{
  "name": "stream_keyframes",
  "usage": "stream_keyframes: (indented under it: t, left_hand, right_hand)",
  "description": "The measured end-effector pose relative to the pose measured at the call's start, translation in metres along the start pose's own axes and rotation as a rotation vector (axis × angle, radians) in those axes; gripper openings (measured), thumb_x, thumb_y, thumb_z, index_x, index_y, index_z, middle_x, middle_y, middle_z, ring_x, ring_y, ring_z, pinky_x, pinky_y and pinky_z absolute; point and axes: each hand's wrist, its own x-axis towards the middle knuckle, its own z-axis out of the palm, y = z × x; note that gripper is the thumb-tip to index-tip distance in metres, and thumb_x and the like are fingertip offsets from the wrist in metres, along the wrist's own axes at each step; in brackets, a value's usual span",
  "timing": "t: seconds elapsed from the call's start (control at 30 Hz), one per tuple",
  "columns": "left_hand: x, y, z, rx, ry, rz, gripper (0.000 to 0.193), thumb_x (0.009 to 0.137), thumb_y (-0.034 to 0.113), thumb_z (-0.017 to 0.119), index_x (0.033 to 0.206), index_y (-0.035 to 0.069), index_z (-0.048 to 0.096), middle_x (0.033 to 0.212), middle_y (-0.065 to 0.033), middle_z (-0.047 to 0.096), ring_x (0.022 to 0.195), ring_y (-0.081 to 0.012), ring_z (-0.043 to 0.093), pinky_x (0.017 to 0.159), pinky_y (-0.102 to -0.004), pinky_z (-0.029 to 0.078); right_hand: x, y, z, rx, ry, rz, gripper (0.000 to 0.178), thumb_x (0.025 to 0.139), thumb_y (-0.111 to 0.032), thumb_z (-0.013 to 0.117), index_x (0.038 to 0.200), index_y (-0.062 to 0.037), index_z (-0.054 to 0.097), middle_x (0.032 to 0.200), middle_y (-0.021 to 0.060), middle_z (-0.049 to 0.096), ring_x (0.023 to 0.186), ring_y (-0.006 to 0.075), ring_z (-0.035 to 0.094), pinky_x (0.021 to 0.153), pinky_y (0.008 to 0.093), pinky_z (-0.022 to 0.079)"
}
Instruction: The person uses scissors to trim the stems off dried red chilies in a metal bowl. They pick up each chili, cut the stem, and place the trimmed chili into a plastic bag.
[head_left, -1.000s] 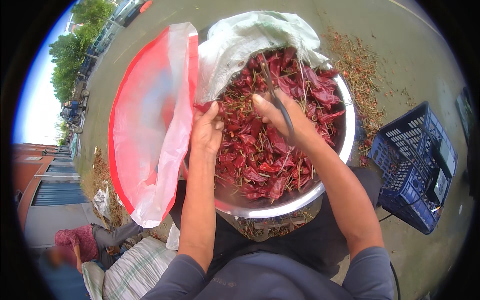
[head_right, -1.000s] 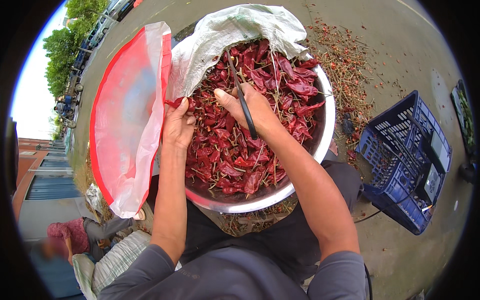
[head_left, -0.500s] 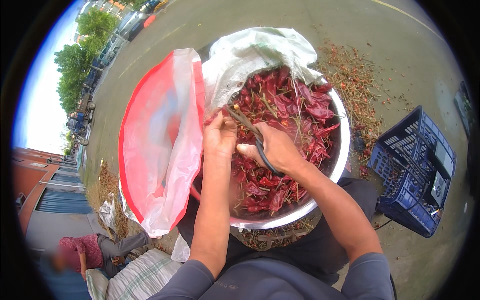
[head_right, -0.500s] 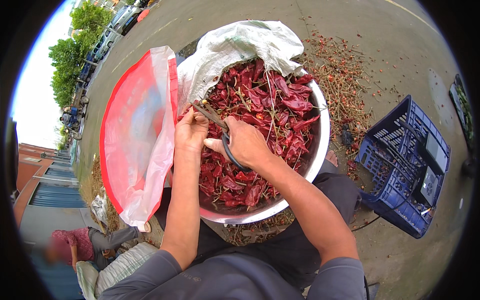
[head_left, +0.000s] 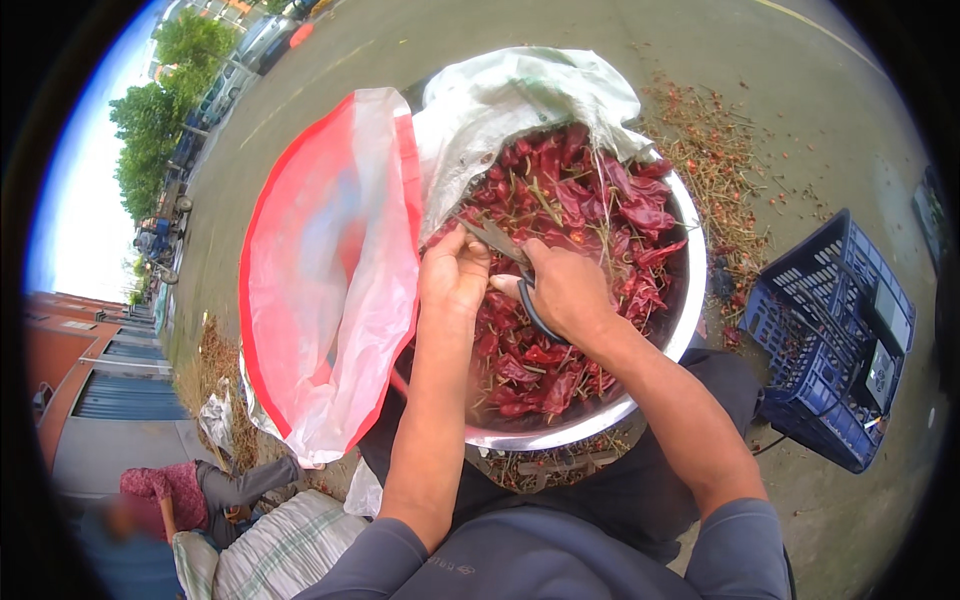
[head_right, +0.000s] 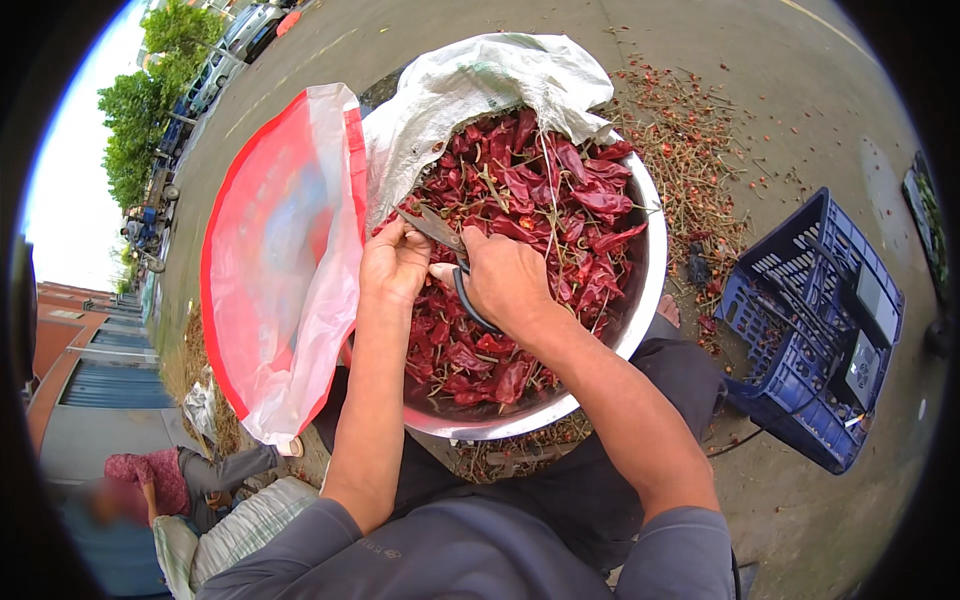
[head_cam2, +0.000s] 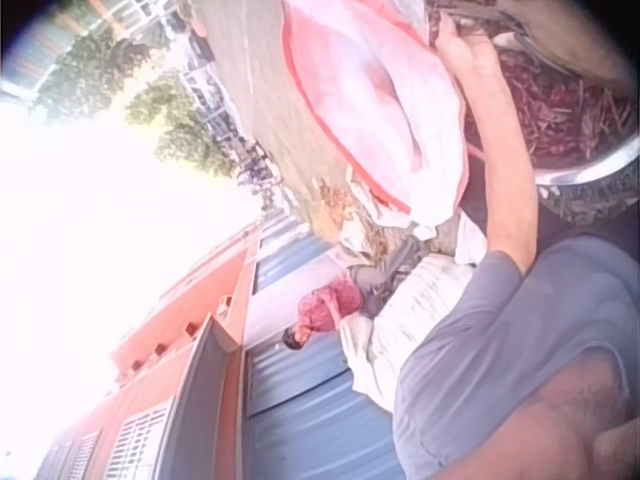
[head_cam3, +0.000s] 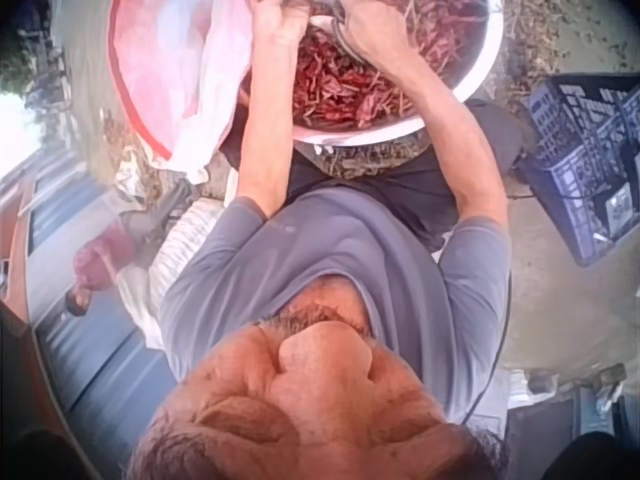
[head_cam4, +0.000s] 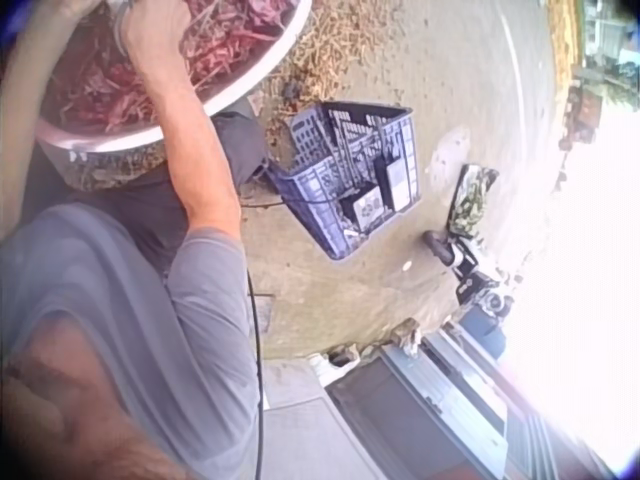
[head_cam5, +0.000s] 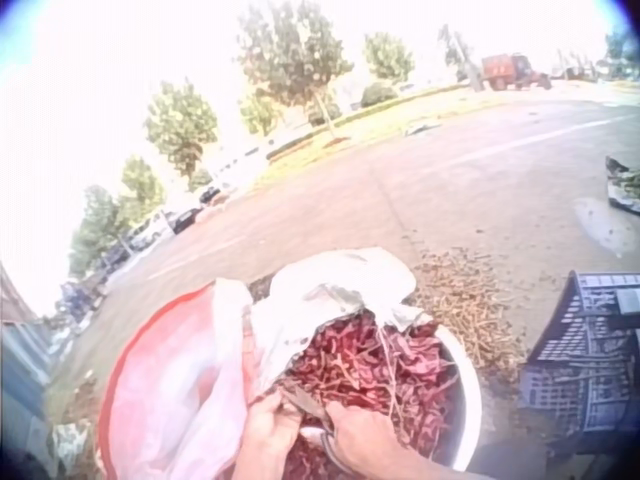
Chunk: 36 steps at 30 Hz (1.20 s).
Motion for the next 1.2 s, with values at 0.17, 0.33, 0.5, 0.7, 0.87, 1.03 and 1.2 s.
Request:
stream_keyframes:
  t: [0.17,0.33,0.5,0.7,0.87,1.03,1.2]
  left_hand:
    - [0.000,-0.001,-0.002,-0.031,0.030,0.071,0.011,0.098,-0.003,0.055,0.108,-0.001,0.059,0.096,-0.0111,0.067,0.076,-0.0174,0.065,0.058,-0.0244,0.055]
    - [0.004,0.001,-0.009,-0.104,0.007,0.112,0.012,0.097,-0.004,0.056,0.108,-0.002,0.059,0.099,-0.0117,0.066,0.076,-0.0172,0.064,0.057,-0.0236,0.054]
    - [0.007,-0.002,-0.021,-0.059,0.050,0.029,0.013,0.097,-0.003,0.056,0.110,-0.003,0.058,0.099,-0.0121,0.066,0.075,-0.0172,0.063,0.057,-0.0243,0.055]
    - [-0.011,-0.008,-0.014,0.244,0.100,0.108,0.020,0.097,0.012,0.066,0.108,-0.004,0.060,0.091,-0.0108,0.065,0.071,-0.0163,0.061,0.063,-0.0274,0.053]
    - [-0.039,-0.017,-0.003,1.503,0.302,1.044,0.059,0.086,0.022,0.079,0.131,-0.005,0.052,0.113,-0.0188,0.062,0.103,-0.0310,0.062,0.089,-0.0410,0.051]
    - [-0.033,-0.009,0.006,1.428,-0.137,0.700,0.029,0.103,0.021,0.055,0.118,-0.002,0.062,0.097,-0.0191,0.069,0.088,-0.0301,0.066,0.083,-0.0374,0.051]
    - [-0.028,-0.008,0.006,1.422,-0.145,0.658,0.031,0.104,0.024,0.055,0.120,-0.002,0.062,0.096,-0.0153,0.070,0.087,-0.0218,0.064,0.081,-0.0346,0.050]
  right_hand:
    - [0.000,0.001,0.008,-0.006,0.069,-0.002,0.057,0.081,-0.052,0.076,0.102,-0.0021,0.058,0.087,0.0224,0.069,0.086,0.0406,0.070,0.072,0.0523,0.054]
    - [0.001,0.001,0.007,0.079,-0.057,0.066,0.062,0.081,-0.056,0.074,0.107,-0.0007,0.059,0.088,0.0227,0.068,0.085,0.0420,0.068,0.073,0.0518,0.052]
    - [0.001,0.001,0.008,0.076,-0.024,0.020,0.060,0.083,-0.054,0.074,0.104,0.0004,0.060,0.085,0.0244,0.068,0.083,0.0445,0.067,0.072,0.0528,0.050]
    - [0.003,0.003,0.003,0.056,-0.001,-0.005,0.053,0.085,-0.049,0.074,0.095,0.0015,0.060,0.075,0.0251,0.066,0.076,0.0464,0.067,0.069,0.0535,0.051]
    - [0.004,0.007,0.003,0.012,-0.005,0.006,0.052,0.086,-0.048,0.073,0.093,0.0019,0.061,0.071,0.0238,0.066,0.073,0.0442,0.068,0.069,0.0526,0.053]
    - [0.004,0.001,-0.001,0.220,-0.081,0.061,0.048,0.088,-0.044,0.073,0.089,0.0027,0.061,0.067,0.0226,0.064,0.069,0.0414,0.068,0.067,0.0487,0.052]
    - [0.004,0.001,0.001,0.397,-0.118,0.138,0.046,0.087,-0.040,0.076,0.086,0.0038,0.063,0.065,0.0202,0.063,0.064,0.0343,0.066,0.063,0.0435,0.051]
